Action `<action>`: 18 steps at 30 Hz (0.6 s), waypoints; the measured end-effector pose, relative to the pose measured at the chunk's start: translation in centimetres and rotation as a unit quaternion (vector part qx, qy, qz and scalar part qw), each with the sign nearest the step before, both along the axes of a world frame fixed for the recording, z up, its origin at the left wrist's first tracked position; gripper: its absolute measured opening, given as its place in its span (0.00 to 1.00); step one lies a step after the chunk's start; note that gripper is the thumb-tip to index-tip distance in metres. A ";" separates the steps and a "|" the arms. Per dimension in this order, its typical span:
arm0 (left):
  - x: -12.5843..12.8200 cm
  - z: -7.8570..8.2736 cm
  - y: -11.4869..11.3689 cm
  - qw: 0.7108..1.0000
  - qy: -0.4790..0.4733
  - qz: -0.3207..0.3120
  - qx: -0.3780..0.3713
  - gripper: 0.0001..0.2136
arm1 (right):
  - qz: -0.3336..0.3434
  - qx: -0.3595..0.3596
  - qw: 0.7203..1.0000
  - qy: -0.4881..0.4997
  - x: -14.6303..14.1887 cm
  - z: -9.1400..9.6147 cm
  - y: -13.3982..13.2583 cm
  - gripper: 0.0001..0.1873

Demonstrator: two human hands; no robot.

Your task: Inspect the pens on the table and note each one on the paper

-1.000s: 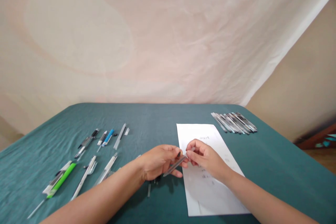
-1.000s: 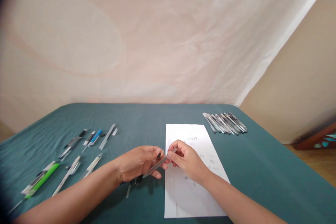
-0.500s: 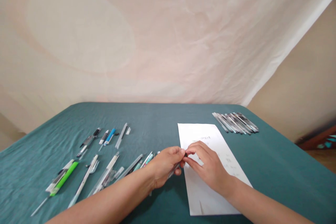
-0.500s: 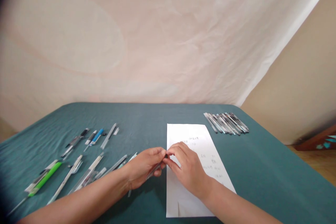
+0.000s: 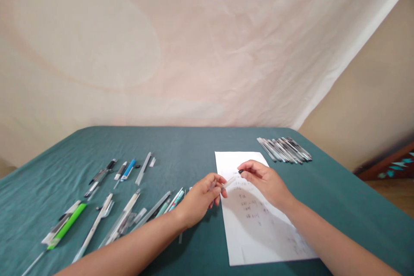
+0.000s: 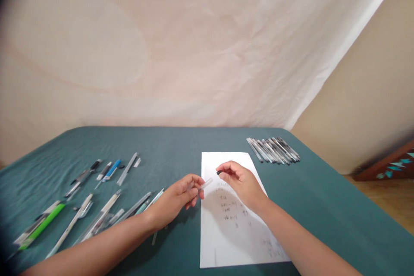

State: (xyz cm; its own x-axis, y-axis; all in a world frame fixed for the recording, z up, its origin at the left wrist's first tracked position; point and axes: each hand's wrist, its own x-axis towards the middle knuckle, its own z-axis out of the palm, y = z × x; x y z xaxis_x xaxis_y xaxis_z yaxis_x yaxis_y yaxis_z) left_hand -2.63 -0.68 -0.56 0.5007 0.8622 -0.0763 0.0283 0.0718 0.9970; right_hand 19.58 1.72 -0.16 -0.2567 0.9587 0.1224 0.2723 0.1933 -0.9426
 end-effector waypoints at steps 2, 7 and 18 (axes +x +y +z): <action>0.0 0.1 -0.1 1.000 0.014 -0.003 0.014 0.08 | 0.015 0.013 1.000 -0.014 -0.3 0.2 -0.3 0.11; -0.1 0.4 -0.1 0.999 0.029 -0.003 0.021 0.08 | 0.030 0.041 0.998 -0.041 -0.6 0.3 -0.6 0.10; -0.2 0.4 -0.1 0.999 0.039 -0.014 0.000 0.09 | 0.047 0.099 0.991 -0.083 -0.6 0.8 -0.8 0.07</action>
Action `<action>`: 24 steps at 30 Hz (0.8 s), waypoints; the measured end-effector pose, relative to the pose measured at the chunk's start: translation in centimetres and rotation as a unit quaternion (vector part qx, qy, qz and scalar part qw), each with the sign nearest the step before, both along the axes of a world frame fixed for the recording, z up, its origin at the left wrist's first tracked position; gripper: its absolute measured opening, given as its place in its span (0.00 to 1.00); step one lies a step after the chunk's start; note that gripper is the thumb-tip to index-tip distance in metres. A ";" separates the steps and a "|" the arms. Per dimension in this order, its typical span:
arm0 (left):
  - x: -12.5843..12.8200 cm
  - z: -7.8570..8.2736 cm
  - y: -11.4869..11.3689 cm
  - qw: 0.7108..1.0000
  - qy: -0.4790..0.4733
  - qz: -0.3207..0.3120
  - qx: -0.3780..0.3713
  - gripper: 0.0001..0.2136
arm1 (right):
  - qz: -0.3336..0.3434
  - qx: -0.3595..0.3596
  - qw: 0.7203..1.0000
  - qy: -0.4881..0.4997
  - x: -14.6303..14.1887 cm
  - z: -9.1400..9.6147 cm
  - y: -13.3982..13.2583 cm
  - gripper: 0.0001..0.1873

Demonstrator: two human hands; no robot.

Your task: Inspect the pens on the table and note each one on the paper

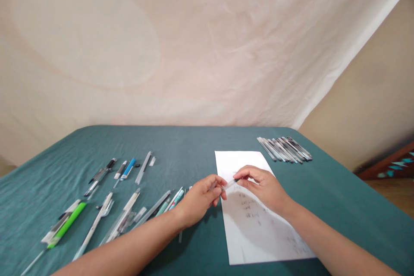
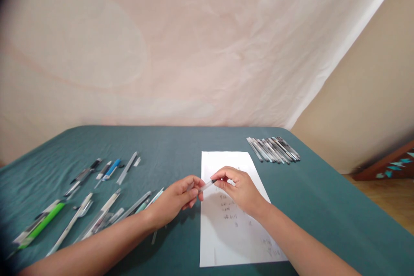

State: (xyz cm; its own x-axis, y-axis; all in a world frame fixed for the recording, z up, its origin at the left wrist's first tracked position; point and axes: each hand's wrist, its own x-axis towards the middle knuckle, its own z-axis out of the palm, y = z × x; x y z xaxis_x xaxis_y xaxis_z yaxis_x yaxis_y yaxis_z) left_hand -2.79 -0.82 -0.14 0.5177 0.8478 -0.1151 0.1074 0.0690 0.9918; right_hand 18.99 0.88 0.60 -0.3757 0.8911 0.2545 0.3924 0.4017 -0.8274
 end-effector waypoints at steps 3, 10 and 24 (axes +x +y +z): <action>0.0 0.0 0.0 1.000 0.005 -0.004 -0.003 0.09 | 0.006 0.009 1.000 -0.012 -0.1 0.1 0.0 0.08; -0.4 0.8 0.1 0.996 0.063 -0.014 0.053 0.08 | 0.019 0.039 0.994 -0.096 -0.3 0.1 -0.3 0.07; -0.9 1.7 0.1 0.965 0.179 -0.023 0.189 0.11 | 0.048 0.168 0.970 -0.168 -1.1 -1.1 -1.4 0.08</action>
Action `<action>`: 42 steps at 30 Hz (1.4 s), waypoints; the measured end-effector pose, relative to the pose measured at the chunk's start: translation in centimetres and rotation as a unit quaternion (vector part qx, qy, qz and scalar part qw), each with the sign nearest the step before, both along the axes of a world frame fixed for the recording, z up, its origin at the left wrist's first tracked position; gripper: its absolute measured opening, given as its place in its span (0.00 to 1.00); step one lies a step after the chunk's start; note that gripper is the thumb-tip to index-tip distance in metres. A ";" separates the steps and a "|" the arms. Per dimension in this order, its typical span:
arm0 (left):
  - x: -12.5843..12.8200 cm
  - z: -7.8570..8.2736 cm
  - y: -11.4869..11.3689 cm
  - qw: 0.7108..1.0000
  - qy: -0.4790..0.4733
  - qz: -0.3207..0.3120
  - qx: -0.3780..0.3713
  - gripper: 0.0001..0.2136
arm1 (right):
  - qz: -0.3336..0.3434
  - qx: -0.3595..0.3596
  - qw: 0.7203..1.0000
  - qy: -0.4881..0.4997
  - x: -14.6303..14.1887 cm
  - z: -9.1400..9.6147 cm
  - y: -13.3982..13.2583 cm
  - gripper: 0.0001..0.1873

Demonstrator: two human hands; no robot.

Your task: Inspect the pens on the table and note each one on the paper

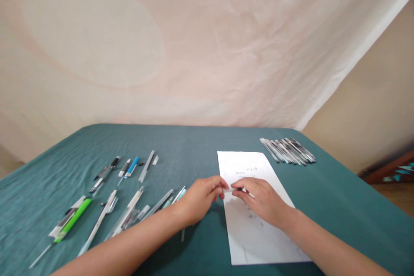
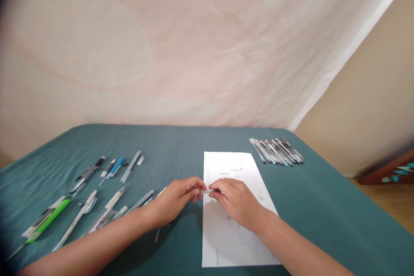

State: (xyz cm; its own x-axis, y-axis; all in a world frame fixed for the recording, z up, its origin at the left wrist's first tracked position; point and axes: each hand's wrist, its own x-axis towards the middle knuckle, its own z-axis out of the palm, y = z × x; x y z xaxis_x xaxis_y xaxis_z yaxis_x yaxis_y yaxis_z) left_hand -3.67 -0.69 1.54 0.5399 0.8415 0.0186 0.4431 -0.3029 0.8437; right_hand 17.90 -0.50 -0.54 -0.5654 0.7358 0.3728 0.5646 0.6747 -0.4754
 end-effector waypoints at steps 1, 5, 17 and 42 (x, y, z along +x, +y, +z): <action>0.0 0.0 0.0 0.999 -0.015 0.013 0.030 0.11 | -0.008 0.006 1.000 0.002 0.0 -0.1 0.1 0.08; 0.1 0.5 -0.1 0.983 -0.125 0.115 0.073 0.10 | -0.118 0.034 0.992 0.037 0.5 -0.6 0.6 0.08; 1.5 -2.8 -0.1 0.758 -0.463 0.198 -0.415 0.10 | -0.039 0.195 0.980 0.007 -0.3 -2.6 0.5 0.11; 1.6 -2.4 0.2 0.760 -0.473 0.242 -0.376 0.07 | -0.086 -0.014 0.996 0.027 -0.3 -1.4 0.5 0.09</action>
State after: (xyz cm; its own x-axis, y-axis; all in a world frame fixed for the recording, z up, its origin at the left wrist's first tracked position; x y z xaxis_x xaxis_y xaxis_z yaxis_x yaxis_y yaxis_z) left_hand -2.08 -0.52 -0.88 0.2090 0.9018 -0.3782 -0.5622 0.4272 0.7081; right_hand 17.62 -0.02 -1.99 -0.4102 0.8303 0.3773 0.6427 0.5567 -0.5264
